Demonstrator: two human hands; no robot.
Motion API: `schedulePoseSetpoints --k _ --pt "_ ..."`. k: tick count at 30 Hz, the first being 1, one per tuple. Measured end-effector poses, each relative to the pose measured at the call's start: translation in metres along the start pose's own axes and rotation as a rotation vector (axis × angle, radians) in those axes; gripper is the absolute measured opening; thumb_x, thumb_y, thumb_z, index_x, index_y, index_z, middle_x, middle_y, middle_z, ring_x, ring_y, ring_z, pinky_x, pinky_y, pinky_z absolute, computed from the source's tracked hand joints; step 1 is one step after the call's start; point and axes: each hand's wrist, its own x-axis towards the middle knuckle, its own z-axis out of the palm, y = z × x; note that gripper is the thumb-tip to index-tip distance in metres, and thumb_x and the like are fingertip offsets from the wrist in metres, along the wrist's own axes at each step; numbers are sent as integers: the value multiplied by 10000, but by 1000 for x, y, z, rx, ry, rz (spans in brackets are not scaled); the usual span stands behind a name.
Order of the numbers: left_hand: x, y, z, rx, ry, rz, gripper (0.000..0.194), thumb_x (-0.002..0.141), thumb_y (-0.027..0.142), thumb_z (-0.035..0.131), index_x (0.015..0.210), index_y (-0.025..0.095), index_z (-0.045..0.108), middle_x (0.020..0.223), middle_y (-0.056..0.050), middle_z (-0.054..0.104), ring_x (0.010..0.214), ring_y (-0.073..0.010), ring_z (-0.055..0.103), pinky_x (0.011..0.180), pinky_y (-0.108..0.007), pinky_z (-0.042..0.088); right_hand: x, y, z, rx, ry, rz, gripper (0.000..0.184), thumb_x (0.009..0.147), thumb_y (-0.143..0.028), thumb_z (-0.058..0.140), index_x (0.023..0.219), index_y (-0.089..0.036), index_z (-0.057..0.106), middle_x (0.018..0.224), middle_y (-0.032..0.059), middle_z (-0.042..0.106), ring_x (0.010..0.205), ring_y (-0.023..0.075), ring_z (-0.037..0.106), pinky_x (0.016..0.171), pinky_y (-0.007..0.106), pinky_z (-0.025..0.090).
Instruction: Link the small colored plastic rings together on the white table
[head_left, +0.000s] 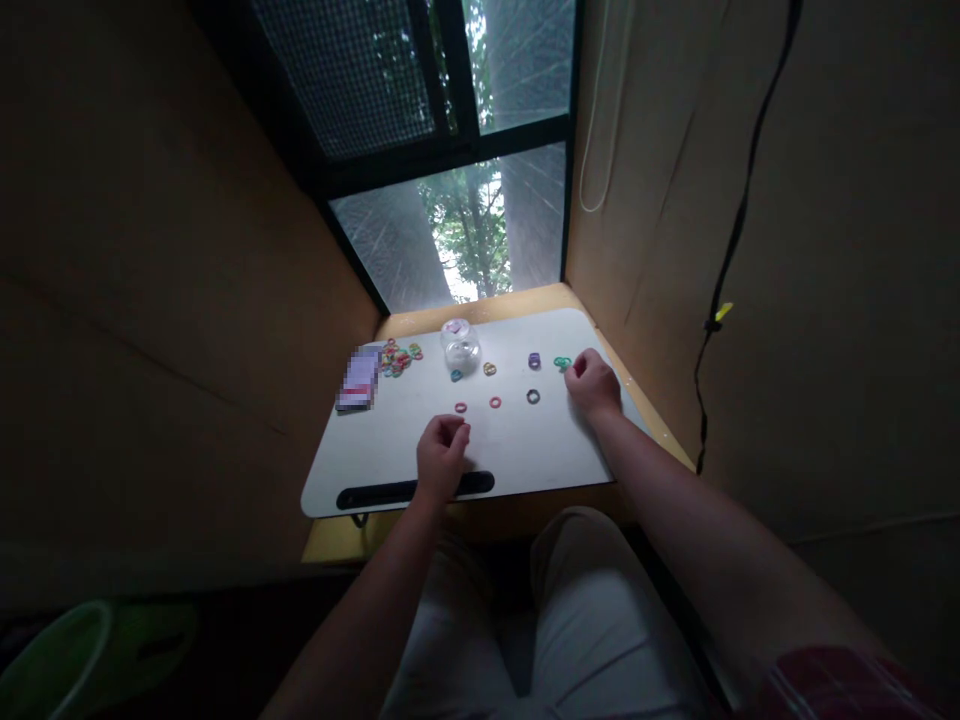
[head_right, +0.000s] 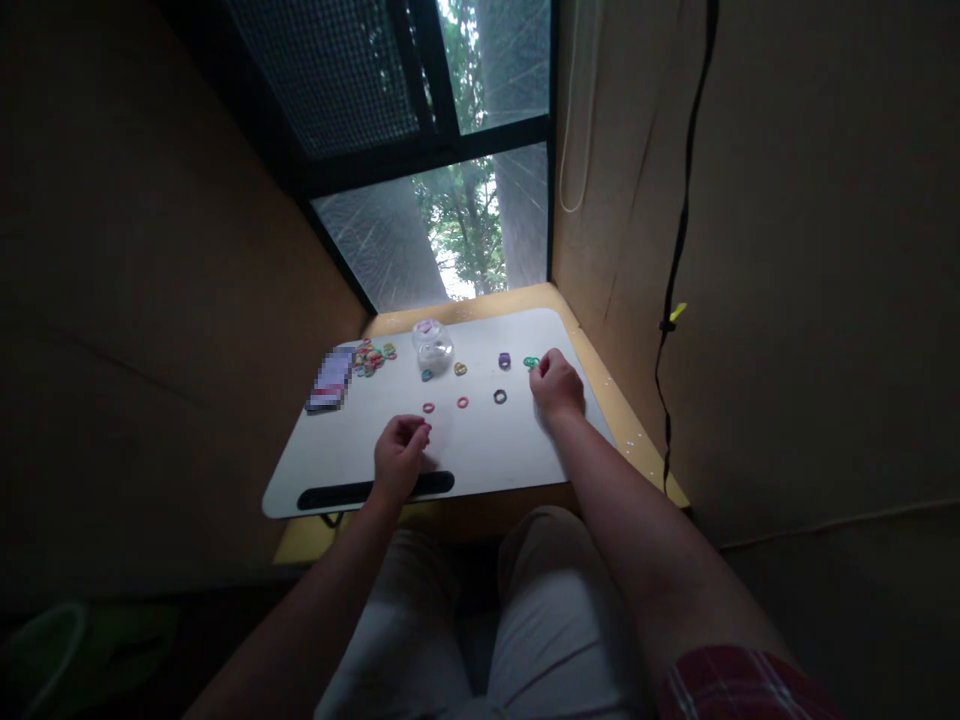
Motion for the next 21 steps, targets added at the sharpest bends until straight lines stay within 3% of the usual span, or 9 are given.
schedulePoseSetpoints --k 3,6,9,12,18,21 --pt "17 -14 -20 -18 139 -71 262 773 379 571 909 155 562 776 -29 614 645 -121 578 592 -248 483 0 1 0 59 31 -28 76 722 -251 530 677 -214 480 577 -21 502 523 134 405 526 252 277" --pt "37 -28 -44 178 64 -68 285 767 353 581 968 152 569 941 -83 617 799 -165 615 692 -302 530 1 0 0 87 45 -43 108 696 -253 534 631 -216 456 539 -34 453 518 132 390 522 252 280" --pt "58 -38 -60 471 58 86 331 769 279 566 1076 155 567 1164 -135 542 1033 -215 571 894 -366 502 1 -1 -2 109 49 -40 132 692 -263 537 617 -216 440 536 -37 442 515 128 382 521 253 279" --pt "82 -46 -64 739 72 142 402 771 289 569 1150 155 555 1258 -147 504 1212 -278 454 1066 -449 359 2 -2 -2 118 54 -36 145 695 -271 537 614 -215 429 532 -40 438 507 125 382 518 253 276" --pt "127 -50 -54 903 58 62 556 786 410 558 1293 194 491 1455 -146 327 1300 -358 346 1074 -524 286 2 -1 0 118 51 -38 157 696 -274 535 606 -215 420 525 -44 433 500 122 385 515 250 275" --pt "141 -50 -51 923 51 41 564 786 435 554 1303 217 490 1452 -154 330 1271 -388 362 1036 -550 301 2 -1 0 121 53 -44 169 705 -276 529 600 -217 411 522 -45 429 502 122 388 518 251 281"
